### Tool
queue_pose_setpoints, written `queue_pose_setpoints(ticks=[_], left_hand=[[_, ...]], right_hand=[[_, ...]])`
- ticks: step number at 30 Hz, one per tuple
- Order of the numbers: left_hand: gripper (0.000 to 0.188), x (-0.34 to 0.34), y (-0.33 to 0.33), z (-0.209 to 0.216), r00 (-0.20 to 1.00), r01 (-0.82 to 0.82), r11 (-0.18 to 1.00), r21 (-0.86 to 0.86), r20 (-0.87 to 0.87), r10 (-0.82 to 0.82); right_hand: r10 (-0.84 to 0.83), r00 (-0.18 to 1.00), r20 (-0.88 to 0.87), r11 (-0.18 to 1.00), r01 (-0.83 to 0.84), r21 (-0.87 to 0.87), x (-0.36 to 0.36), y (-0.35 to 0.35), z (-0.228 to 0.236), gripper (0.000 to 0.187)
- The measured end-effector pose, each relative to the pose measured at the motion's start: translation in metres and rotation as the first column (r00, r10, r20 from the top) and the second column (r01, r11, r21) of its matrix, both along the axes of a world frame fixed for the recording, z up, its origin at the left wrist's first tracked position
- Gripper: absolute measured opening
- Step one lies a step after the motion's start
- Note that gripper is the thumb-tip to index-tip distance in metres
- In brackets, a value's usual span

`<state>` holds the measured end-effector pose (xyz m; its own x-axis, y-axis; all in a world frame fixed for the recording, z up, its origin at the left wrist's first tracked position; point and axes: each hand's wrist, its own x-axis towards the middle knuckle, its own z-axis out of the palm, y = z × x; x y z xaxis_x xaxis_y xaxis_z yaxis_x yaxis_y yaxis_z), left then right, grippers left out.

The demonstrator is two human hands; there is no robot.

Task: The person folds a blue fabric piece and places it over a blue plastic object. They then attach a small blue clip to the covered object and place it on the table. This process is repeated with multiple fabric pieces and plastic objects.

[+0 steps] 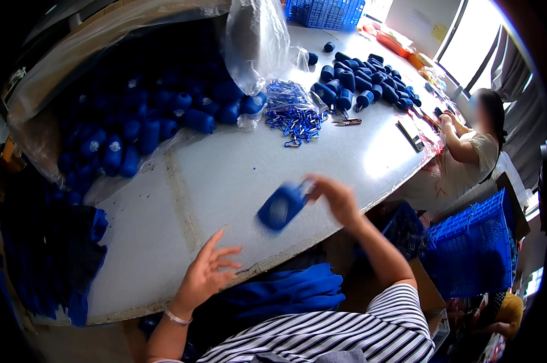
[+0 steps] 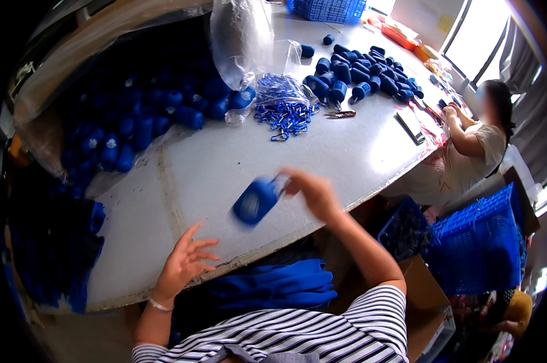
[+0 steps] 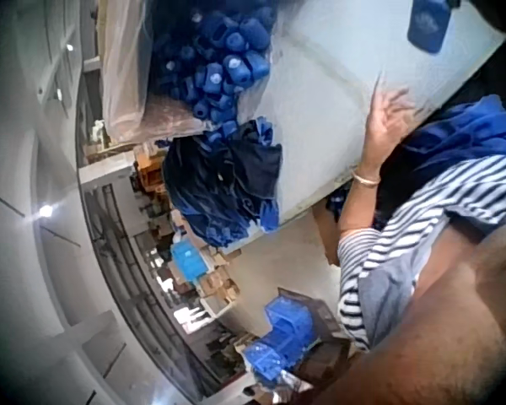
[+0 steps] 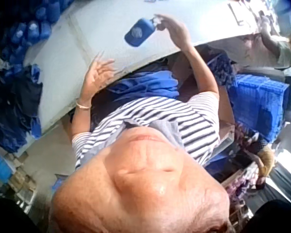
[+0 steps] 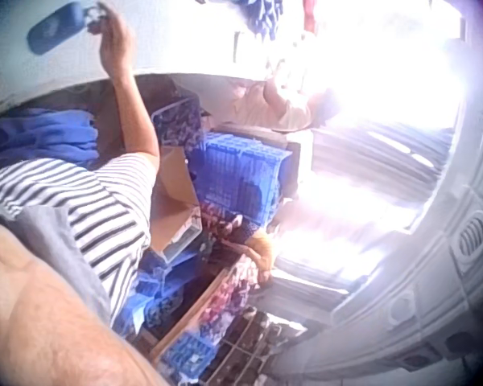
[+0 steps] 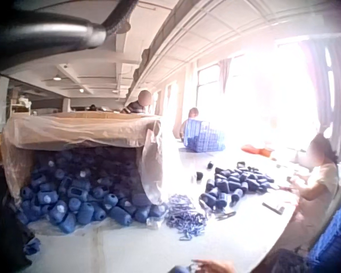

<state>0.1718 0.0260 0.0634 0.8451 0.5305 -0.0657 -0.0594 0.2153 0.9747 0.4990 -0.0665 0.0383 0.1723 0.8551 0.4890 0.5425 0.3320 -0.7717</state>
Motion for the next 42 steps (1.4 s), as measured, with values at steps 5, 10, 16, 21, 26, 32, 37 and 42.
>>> queue_pose_setpoints(ticks=[5, 10, 16, 21, 26, 32, 37, 42], left_hand=[[0.036, -0.053, -0.027, -0.004, 0.911, 0.343, 0.932, 0.118, -0.284, -0.299], [0.035, -0.084, -0.066, -0.056, 0.846, 0.235, 0.595, 0.769, -0.463, 0.264], [0.008, -0.093, -0.063, -0.064, 0.792, 0.069, 0.548, 0.834, -0.38, 0.479], [0.022, -0.105, -0.058, -0.065, 0.75, 0.253, 0.445, 0.859, -0.465, 0.471], [0.011, -0.114, -0.049, -0.084, 0.826, 0.129, 0.31, 0.942, -0.275, 0.492], [0.011, -0.101, -0.065, -0.018, 0.91, -0.127, 0.684, 0.718, -0.19, 0.368], [0.015, -0.078, -0.044, 0.015, 0.996, -0.081, 0.962, 0.261, 0.04, 0.073], [0.013, -0.079, -0.004, 0.061, 0.901, -0.368, 0.907, 0.204, 0.317, 0.294]], right_hand=[[-0.635, 0.711, 0.302, 0.772, 0.57, 0.283, 0.166, 0.028, 0.027, 0.032], [-0.808, 0.509, 0.295, 0.586, 0.746, 0.316, 0.307, 0.079, 0.032, 0.032], [-0.664, 0.556, 0.5, 0.684, 0.721, 0.107, 0.318, 0.129, 0.021, 0.053], [-0.429, 0.854, 0.295, 0.892, 0.451, -0.008, 0.202, 0.129, 0.02, 0.033], [-0.126, 0.979, 0.16, 0.986, 0.141, -0.084, 0.102, 0.076, 0.022, 0.023], [0.288, 0.952, -0.101, 0.939, -0.301, -0.165, -0.021, 0.03, 0.056, 0.03], [0.691, 0.596, -0.409, 0.498, -0.802, -0.329, -0.134, 0.004, 0.031, 0.059], [0.625, 0.669, -0.403, 0.448, -0.73, -0.517, -0.126, -0.015, 0.012, 0.04]])
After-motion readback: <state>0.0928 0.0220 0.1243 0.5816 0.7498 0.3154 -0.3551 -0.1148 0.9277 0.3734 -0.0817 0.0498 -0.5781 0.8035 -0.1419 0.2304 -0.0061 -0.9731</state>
